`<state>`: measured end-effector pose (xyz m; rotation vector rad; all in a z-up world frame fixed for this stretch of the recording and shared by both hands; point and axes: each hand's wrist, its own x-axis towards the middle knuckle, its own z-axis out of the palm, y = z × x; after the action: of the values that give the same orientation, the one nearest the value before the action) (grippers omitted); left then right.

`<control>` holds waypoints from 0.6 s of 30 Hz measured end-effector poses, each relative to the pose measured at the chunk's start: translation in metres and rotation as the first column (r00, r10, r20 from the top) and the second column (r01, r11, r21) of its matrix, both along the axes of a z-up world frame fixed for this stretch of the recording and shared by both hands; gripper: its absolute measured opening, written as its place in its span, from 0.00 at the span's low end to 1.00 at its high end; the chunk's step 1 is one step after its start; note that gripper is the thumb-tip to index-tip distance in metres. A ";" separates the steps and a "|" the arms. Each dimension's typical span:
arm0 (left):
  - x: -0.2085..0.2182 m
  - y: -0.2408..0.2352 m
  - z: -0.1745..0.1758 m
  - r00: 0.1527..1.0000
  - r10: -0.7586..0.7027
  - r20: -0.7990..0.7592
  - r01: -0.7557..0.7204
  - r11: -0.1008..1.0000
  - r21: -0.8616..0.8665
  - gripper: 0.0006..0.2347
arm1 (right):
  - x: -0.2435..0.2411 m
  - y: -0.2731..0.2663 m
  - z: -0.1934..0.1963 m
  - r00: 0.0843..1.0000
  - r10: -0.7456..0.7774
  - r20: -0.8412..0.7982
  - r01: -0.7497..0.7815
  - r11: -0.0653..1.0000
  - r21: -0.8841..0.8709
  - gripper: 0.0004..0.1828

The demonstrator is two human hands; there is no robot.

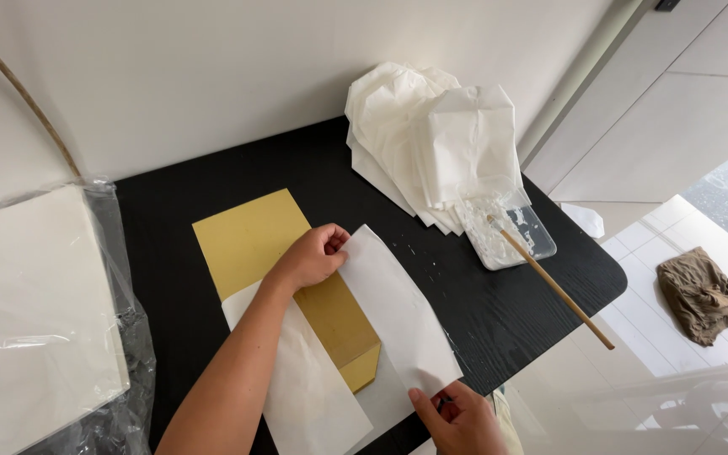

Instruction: The person places a sheet of white paper on a table and positions a yellow cardboard box on top. They fold the paper over the box, apply a white adhesive with a brush, and press the paper down to secure it. The person continues folding and smoothing the paper around the box.

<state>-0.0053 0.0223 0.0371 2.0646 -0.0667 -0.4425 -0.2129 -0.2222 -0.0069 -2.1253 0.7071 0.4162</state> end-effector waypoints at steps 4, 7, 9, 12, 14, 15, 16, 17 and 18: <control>-0.003 -0.006 -0.003 0.973 -0.002 0.230 -0.023 0.994 0.104 0.09 | 0.006 -0.001 -0.024 0.987 0.117 0.114 -0.089 0.969 -0.229 0.31; -0.004 -0.006 0.008 0.884 -0.027 0.467 -0.047 0.988 0.145 0.10 | 0.010 0.004 -0.015 0.958 0.234 0.164 -0.187 0.947 -0.260 0.30; -0.020 -0.003 0.034 0.809 -0.064 0.585 -0.054 0.982 0.181 0.10 | 0.009 0.006 -0.011 0.947 0.290 0.136 -0.252 0.937 -0.242 0.27; -0.061 0.008 0.091 0.741 -0.034 0.670 -0.062 0.991 0.118 0.10 | 0.012 0.003 -0.013 0.907 0.351 0.233 -0.300 0.926 -0.229 0.24; -0.089 0.021 0.111 0.773 -0.035 0.634 -0.127 0.970 0.208 0.13 | 0.011 0.004 -0.006 0.808 0.359 0.467 -0.352 0.930 -0.106 0.28; -0.102 0.027 0.103 0.774 -0.023 0.633 -0.138 0.969 0.204 0.13 | 0.010 0.003 0.002 0.805 0.371 0.464 -0.363 0.925 -0.109 0.28; -0.114 0.032 0.095 0.895 -0.097 0.434 -0.128 0.878 0.461 0.10 | 0.009 0.002 0.009 0.847 0.234 0.477 -0.379 0.895 0.234 0.36; -0.128 0.038 0.086 0.974 -0.105 0.202 -0.061 0.733 0.678 0.14 | 0.008 0.002 0.017 0.895 0.103 0.434 -0.354 0.757 0.549 0.46; -0.136 0.045 0.061 0.975 -0.090 0.201 -0.070 0.736 0.673 0.14 | 0.017 0.002 0.013 0.894 0.119 0.432 -0.364 0.755 0.545 0.46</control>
<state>-0.1414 0.0668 0.0977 2.8446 -0.0527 -0.2517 -0.1962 -0.2198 0.0059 -1.5880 0.0324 0.3101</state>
